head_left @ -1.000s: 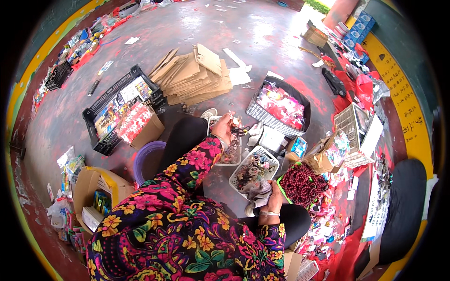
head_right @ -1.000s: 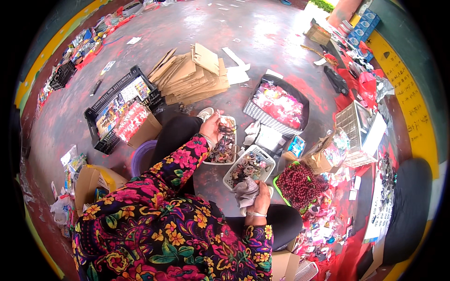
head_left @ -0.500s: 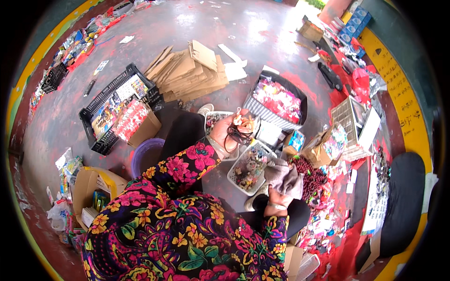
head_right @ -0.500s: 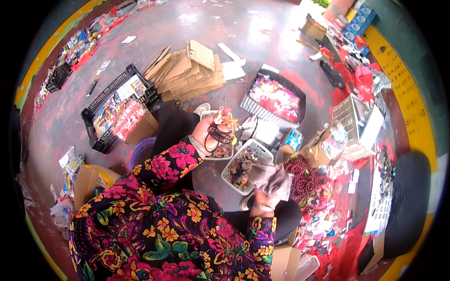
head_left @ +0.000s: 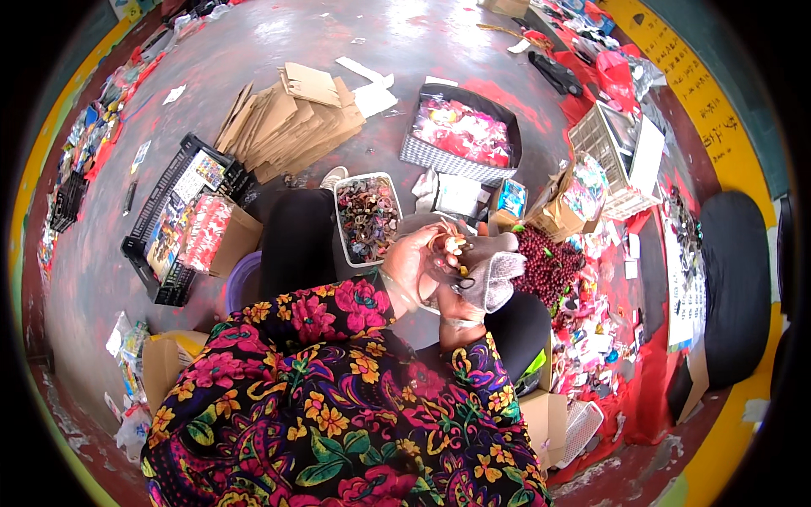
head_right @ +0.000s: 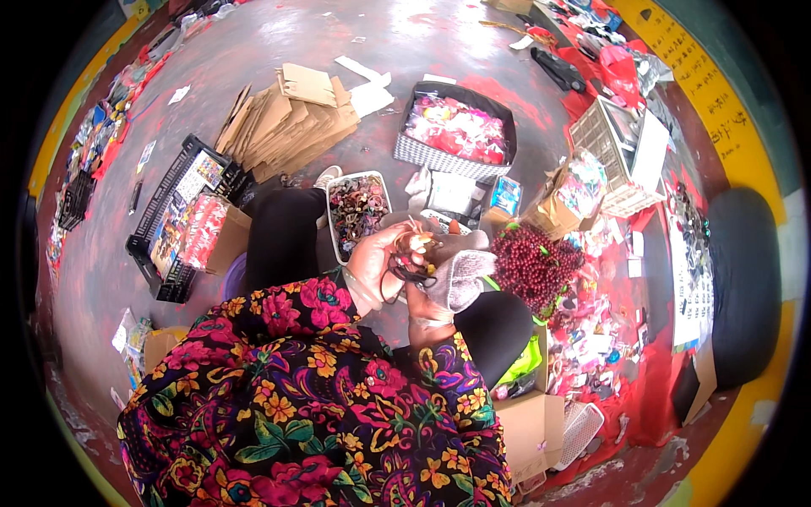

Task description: The person sits on the floor and uses a cloth to wipe and clean small jewelry items, such as earrings and rings, one by one. They pick items from a white basket, rub them with the cloth, and place them into a second basket.

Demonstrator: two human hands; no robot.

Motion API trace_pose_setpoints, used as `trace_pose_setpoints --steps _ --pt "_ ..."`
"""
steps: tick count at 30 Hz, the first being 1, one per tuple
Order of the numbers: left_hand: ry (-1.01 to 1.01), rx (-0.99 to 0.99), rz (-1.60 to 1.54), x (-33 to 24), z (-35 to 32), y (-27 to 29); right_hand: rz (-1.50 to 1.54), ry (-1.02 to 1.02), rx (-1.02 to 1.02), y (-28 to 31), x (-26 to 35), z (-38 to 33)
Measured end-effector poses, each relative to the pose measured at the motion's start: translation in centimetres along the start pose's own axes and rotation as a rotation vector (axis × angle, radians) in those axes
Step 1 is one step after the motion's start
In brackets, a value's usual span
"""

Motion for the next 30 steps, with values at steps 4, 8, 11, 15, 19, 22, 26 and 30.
trace_pose_setpoints --steps 4,8,11,15,19,22,26,30 --pt "-0.092 -0.092 0.106 0.1 1.1 2.4 -0.231 0.035 -0.033 0.9 0.2 0.2" --pt "-0.238 -0.193 0.392 -0.7 0.5 2.2 -0.364 0.066 0.112 -1.8 0.6 -0.5" --pt "-0.233 -0.183 0.458 0.2 0.2 2.3 -0.648 0.106 0.022 0.4 0.6 -0.6" --pt "-0.269 -0.128 0.572 0.3 0.1 1.9 0.150 -0.164 -0.013 3.1 -1.7 0.4" --pt "-0.293 -0.170 0.618 0.8 -0.2 3.0 0.029 -0.088 -0.139 4.3 -0.7 0.1" --pt "-0.289 -0.079 0.648 1.9 0.0 3.3 -0.226 0.052 -0.172 4.9 0.9 0.2" --pt "-0.249 -0.018 0.601 2.5 -1.5 0.2 -0.335 0.133 -0.169 4.4 2.4 0.2" --pt "-0.193 -0.016 0.603 2.7 -1.8 0.0 -0.403 0.177 -0.155 4.9 3.5 0.6"
Point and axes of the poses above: each hand's wrist, its own z-axis towards the middle knuckle, its own y-axis out of the back of the hand, x = y × z, the point moved 10 cm from there along z, towards the middle knuckle, and after that the axes turned 1 degree about z, right-handed, at the moved point
